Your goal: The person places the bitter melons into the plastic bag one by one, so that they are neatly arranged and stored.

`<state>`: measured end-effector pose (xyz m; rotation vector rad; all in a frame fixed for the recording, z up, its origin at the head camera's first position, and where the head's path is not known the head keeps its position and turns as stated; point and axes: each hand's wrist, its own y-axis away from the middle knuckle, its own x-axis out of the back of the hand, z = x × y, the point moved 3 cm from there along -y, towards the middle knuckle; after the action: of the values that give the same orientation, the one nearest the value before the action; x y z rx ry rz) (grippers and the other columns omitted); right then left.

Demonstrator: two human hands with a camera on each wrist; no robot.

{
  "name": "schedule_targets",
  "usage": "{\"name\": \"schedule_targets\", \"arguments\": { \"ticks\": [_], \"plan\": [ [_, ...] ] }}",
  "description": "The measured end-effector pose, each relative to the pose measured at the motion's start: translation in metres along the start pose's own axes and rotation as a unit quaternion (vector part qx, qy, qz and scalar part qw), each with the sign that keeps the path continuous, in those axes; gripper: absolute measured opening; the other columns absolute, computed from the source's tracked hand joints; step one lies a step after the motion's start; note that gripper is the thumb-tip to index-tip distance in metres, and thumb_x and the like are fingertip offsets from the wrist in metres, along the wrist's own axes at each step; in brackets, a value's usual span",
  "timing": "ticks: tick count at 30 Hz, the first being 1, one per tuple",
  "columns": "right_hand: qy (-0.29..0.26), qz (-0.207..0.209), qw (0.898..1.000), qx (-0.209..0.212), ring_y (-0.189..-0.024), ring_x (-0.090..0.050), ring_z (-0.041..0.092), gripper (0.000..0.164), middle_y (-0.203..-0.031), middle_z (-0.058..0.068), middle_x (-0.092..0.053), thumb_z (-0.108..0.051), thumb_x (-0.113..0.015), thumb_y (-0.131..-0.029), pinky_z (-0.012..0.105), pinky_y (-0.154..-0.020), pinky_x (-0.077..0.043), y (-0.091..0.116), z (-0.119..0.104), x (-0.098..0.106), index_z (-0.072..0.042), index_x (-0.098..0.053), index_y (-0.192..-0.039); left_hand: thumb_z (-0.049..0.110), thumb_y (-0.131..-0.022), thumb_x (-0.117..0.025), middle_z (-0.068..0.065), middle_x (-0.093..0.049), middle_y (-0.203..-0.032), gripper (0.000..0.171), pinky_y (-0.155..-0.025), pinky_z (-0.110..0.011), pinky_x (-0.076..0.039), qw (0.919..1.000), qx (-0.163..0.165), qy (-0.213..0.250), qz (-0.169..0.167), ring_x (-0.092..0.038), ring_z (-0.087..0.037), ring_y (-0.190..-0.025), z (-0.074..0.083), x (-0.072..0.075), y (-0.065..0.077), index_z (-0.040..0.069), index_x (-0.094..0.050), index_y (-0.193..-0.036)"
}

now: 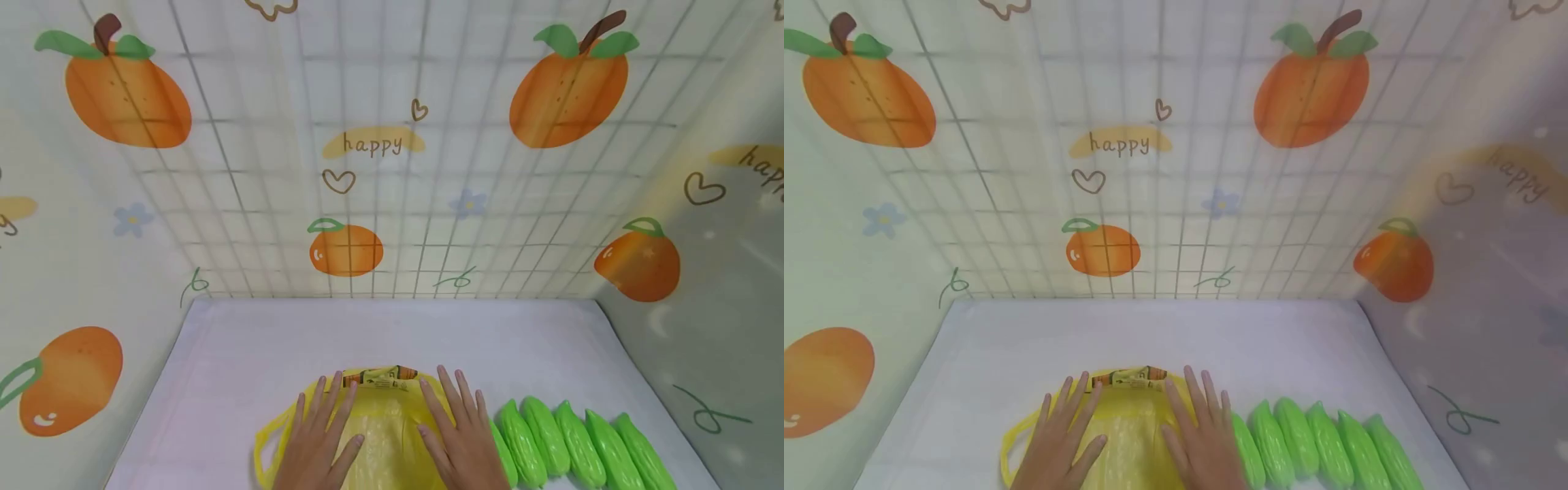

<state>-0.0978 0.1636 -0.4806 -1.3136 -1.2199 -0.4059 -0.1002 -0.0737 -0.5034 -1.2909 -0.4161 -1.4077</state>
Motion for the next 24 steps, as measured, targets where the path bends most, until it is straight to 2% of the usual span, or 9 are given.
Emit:
{"name": "schedule_targets", "arguments": {
  "ticks": [6, 12, 16, 20, 24],
  "plan": [
    [-0.01, -0.019, 0.999, -0.036, -0.145, -0.025, 0.039, 0.058, -0.16, 0.011, -0.03, -0.034, -0.055, -0.101, 0.062, -0.115, -0.014, 0.001, 0.011, 0.004, -0.019, -0.037, -0.155, 0.04, -0.099, -0.06, -0.009, -0.021, -0.164, 0.071, -0.106, -0.069, -0.027, 0.9996, 0.022, 0.015, 0.0, -0.024, -0.037, -0.147, -0.012, 0.006, 0.003, 0.022, -0.026, -0.159],
    [-0.015, -0.033, 0.997, -0.064, -0.141, -0.031, 0.04, 0.057, -0.155, 0.014, -0.037, -0.029, -0.058, -0.1, 0.065, -0.109, -0.026, 0.003, 0.023, 0.01, -0.014, -0.041, -0.152, 0.032, -0.094, -0.068, -0.013, -0.024, -0.162, 0.077, -0.106, -0.067, -0.028, 0.9977, 0.067, 0.001, 0.011, -0.027, -0.039, -0.144, -0.028, 0.013, 0.009, 0.026, -0.026, -0.159],
    [-0.02, -0.027, 0.996, -0.078, -0.135, -0.039, 0.041, 0.055, -0.149, 0.016, -0.044, -0.023, -0.063, -0.098, 0.064, -0.104, -0.034, 0.006, 0.031, 0.015, -0.011, -0.045, -0.149, 0.025, -0.091, -0.072, -0.019, -0.031, -0.157, 0.077, -0.1, -0.068, -0.035, 0.9937, 0.108, -0.004, 0.028, -0.035, -0.043, -0.138, -0.042, 0.018, 0.015, 0.022, -0.031, -0.157],
    [-0.038, -0.039, 0.992, -0.113, -0.131, -0.043, 0.036, 0.05, -0.146, 0.015, -0.046, -0.021, -0.059, -0.101, 0.059, -0.102, -0.038, 0.01, 0.042, 0.017, -0.012, -0.047, -0.148, 0.026, -0.094, -0.07, -0.02, -0.044, -0.146, 0.066, -0.092, -0.068, -0.04, 0.9835, 0.179, 0.019, 0.017, -0.047, -0.045, -0.126, -0.056, 0.022, 0.02, 0.018, -0.04, -0.152],
    [-0.071, -0.078, 0.98, -0.171, -0.133, -0.042, 0.035, 0.045, -0.146, 0.015, -0.045, -0.029, -0.043, -0.107, 0.058, -0.105, -0.037, 0.014, 0.058, 0.015, -0.013, -0.044, -0.15, 0.033, -0.099, -0.061, -0.015, -0.051, -0.139, 0.055, -0.091, -0.067, -0.04, 0.9654, 0.252, 0.065, -0.021, -0.051, -0.041, -0.122, -0.071, 0.02, 0.025, 0.017, -0.045, -0.149]
  ]
}}
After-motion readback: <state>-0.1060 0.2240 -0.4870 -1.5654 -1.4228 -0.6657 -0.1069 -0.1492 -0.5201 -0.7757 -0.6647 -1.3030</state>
